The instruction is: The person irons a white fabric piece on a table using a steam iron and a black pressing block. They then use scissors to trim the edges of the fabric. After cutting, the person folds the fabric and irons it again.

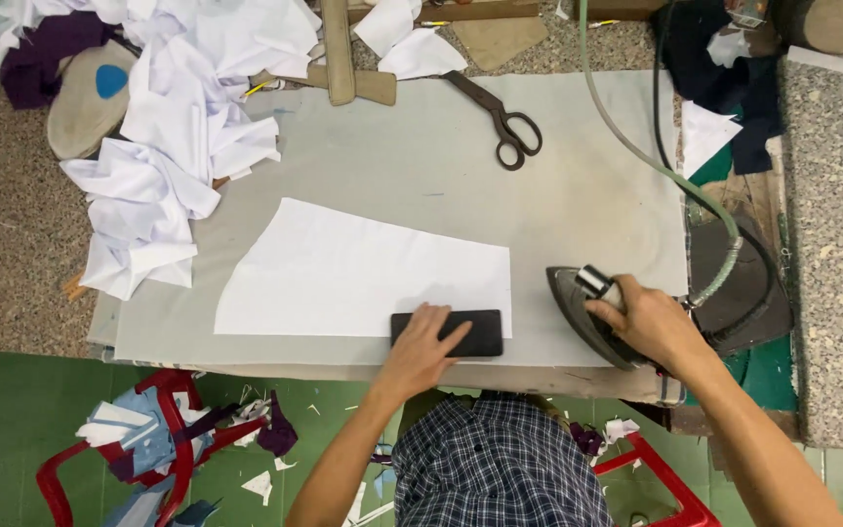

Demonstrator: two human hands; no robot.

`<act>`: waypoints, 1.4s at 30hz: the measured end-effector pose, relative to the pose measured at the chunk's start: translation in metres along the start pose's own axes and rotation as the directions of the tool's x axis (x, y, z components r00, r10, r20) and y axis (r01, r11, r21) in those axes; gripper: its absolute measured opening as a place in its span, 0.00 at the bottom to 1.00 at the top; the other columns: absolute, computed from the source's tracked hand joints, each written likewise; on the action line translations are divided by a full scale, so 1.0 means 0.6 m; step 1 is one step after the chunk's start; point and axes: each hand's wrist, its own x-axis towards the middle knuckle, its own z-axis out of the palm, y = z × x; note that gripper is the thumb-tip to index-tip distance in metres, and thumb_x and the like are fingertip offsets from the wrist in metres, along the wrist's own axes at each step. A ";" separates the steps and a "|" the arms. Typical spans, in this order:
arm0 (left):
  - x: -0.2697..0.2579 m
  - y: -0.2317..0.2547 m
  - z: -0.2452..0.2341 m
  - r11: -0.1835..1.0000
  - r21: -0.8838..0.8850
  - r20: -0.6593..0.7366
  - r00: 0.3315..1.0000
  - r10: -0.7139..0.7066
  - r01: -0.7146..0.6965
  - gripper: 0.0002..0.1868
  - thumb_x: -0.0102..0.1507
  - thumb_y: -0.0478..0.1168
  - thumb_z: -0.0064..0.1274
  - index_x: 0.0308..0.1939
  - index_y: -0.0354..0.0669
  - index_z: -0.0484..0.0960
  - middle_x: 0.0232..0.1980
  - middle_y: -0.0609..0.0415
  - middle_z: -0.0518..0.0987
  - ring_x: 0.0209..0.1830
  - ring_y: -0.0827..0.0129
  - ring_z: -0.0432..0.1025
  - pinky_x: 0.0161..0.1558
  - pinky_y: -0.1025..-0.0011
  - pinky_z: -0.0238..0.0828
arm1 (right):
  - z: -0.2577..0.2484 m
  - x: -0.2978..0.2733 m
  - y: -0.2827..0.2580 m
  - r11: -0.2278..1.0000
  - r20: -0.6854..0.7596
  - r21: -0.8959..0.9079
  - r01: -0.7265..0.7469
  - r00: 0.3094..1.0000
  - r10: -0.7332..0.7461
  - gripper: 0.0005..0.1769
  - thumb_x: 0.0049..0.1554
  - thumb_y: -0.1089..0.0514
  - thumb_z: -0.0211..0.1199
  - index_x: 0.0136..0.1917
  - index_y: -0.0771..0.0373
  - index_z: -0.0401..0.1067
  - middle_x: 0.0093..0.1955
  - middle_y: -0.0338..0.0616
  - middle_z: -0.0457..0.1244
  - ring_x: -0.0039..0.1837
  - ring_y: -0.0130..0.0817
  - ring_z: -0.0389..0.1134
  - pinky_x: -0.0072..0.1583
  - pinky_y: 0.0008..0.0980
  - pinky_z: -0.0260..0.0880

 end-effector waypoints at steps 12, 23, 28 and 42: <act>0.082 0.075 0.080 0.991 0.012 -0.026 0.991 0.135 -0.134 0.38 0.64 0.50 0.57 0.77 0.53 0.63 0.70 0.36 0.64 0.73 0.44 0.58 0.78 0.46 0.45 | -0.023 0.078 0.016 0.957 -0.133 0.256 -0.135 0.976 0.173 0.42 0.63 0.32 0.55 0.71 0.72 0.66 0.58 0.75 0.68 0.62 0.68 0.70 0.60 0.58 0.71; 0.081 0.079 0.082 0.996 -0.033 -0.026 0.997 0.079 -0.080 0.38 0.62 0.48 0.59 0.76 0.55 0.64 0.70 0.39 0.65 0.73 0.46 0.59 0.79 0.48 0.45 | -0.027 0.086 0.032 0.928 -0.088 0.354 -0.120 0.983 0.160 0.43 0.62 0.35 0.59 0.72 0.74 0.65 0.60 0.77 0.67 0.65 0.70 0.67 0.61 0.60 0.70; 0.041 0.034 0.038 0.999 -0.031 -0.041 0.999 0.023 -0.025 0.36 0.62 0.46 0.60 0.74 0.54 0.67 0.68 0.39 0.68 0.72 0.47 0.61 0.79 0.49 0.45 | -0.055 0.060 -0.002 0.910 -0.032 0.393 -0.130 0.987 0.155 0.44 0.62 0.35 0.57 0.74 0.76 0.63 0.63 0.80 0.64 0.67 0.74 0.65 0.61 0.65 0.68; -0.320 -0.322 -0.184 0.648 0.204 -0.616 0.611 -0.498 0.734 0.31 0.67 0.57 0.53 0.70 0.47 0.74 0.60 0.34 0.71 0.54 0.45 0.68 0.57 0.51 0.71 | 0.010 0.077 -0.384 0.999 0.056 -0.009 0.038 0.998 -0.037 0.32 0.61 0.39 0.51 0.74 0.51 0.57 0.57 0.56 0.70 0.52 0.63 0.73 0.51 0.53 0.72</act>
